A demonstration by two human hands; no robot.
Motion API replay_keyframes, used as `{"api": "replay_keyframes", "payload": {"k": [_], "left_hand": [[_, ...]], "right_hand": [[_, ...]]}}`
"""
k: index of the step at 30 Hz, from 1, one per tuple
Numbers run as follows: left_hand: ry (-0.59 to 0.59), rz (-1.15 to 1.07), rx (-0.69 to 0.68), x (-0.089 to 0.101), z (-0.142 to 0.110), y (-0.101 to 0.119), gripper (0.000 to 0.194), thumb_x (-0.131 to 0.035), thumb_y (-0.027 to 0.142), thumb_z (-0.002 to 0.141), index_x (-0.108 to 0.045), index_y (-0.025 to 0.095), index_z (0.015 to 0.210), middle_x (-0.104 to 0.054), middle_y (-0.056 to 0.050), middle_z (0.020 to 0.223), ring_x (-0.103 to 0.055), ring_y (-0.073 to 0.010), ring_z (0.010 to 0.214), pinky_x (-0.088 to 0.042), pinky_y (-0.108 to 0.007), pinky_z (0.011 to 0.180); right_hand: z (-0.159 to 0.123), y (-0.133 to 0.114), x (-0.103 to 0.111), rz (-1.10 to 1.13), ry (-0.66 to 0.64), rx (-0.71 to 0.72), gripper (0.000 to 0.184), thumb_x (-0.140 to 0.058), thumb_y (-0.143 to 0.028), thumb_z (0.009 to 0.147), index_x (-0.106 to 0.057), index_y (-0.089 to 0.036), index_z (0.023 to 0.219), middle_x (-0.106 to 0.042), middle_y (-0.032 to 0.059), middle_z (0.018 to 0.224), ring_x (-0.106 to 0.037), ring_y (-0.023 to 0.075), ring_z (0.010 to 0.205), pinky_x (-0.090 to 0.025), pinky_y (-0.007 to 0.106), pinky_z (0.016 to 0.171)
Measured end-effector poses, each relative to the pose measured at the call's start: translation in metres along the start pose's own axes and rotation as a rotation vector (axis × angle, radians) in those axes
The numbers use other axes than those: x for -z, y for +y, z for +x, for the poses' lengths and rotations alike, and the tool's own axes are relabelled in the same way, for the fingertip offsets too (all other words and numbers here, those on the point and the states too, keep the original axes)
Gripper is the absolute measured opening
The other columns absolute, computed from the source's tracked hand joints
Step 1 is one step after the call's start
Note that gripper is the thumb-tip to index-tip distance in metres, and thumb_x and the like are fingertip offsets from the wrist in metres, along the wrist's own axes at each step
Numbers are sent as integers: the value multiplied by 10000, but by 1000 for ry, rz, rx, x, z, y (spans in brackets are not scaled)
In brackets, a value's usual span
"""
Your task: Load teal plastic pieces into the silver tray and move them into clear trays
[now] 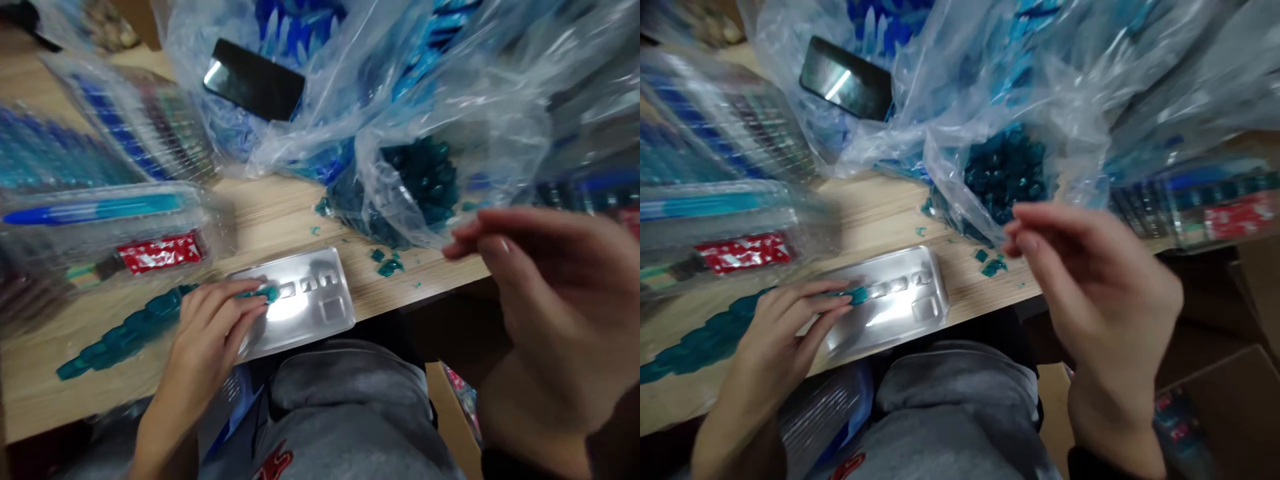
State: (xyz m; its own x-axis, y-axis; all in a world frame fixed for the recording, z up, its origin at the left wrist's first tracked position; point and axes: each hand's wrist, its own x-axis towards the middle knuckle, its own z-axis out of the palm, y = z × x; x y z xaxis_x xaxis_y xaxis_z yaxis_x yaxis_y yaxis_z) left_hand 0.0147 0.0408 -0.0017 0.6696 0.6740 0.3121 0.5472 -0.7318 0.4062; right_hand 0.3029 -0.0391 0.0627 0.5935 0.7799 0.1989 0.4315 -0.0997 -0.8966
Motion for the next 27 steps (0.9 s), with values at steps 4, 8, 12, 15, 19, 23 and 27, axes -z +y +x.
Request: {"api": "replay_keyframes", "payload": {"k": [4, 8, 12, 15, 19, 23, 27], "left_hand": [[71, 7, 67, 4, -5, 8, 158, -568, 233, 931, -630, 239, 1076, -637, -65, 1128, -612, -224, 1027, -473, -380, 850], [292, -39, 199, 14, -17, 16, 252, -608, 148, 881, -639, 239, 1115, -639, -47, 1149, -613, -190, 1048, -463, -340, 918], [352, -38, 251, 19, -25, 17, 210, -639, 166, 854, -670, 221, 1054, -668, -39, 1083, -630, -186, 1026, -461, -326, 930], [342, -24, 281, 19, -26, 17, 153, -623, 216, 878, -677, 218, 1022, -670, -40, 1078, -635, -185, 1018, -464, -325, 920], [320, -50, 280, 18, -25, 19, 153, -591, 254, 907, -676, 218, 1030, -664, -41, 1086, -623, -176, 1023, -463, -301, 876], [289, -115, 228, 17, -15, 25, 166, -582, 193, 904, -655, 219, 1051, -652, -40, 1106, -608, -166, 1044, -452, -278, 850], [270, -195, 125, 14, 5, 40, 222, -560, 119, 900, -634, 216, 1085, -642, -31, 1109, -600, -141, 1064, -433, -255, 935]], "right_hand": [[73, 19, -9, -725, -546, 213, 277, -557, -133, 899, -678, -132, 1148, -674, 124, 1100, -653, 251, 1002, -506, 409, 890], [110, 39, -41, -807, -862, 188, 518, -734, -102, 711, -657, -179, 1218, -594, 148, 1285, -582, 327, 1150, -475, 416, 944], [111, 41, -55, -809, -889, 209, 244, -626, -76, 774, -728, -94, 995, -610, 217, 1185, -587, 338, 1059, -447, 401, 889], [108, 38, -50, -736, -832, 201, 216, -542, -25, 806, -730, -77, 899, -646, 197, 1065, -615, 282, 957, -444, 351, 837], [100, 31, -35, -557, -660, 176, 255, -547, -34, 827, -716, -97, 1007, -661, 149, 1065, -605, 247, 1007, -425, 330, 889], [87, 29, -18, -302, -544, 82, 185, -567, -201, 882, -705, -126, 978, -649, 44, 768, -608, 159, 729, -465, 265, 680], [73, 25, -1, -71, -502, -18, 353, -465, -364, 943, -692, -95, 976, -494, -32, 550, -469, 90, 482, -371, 207, 463]]}}
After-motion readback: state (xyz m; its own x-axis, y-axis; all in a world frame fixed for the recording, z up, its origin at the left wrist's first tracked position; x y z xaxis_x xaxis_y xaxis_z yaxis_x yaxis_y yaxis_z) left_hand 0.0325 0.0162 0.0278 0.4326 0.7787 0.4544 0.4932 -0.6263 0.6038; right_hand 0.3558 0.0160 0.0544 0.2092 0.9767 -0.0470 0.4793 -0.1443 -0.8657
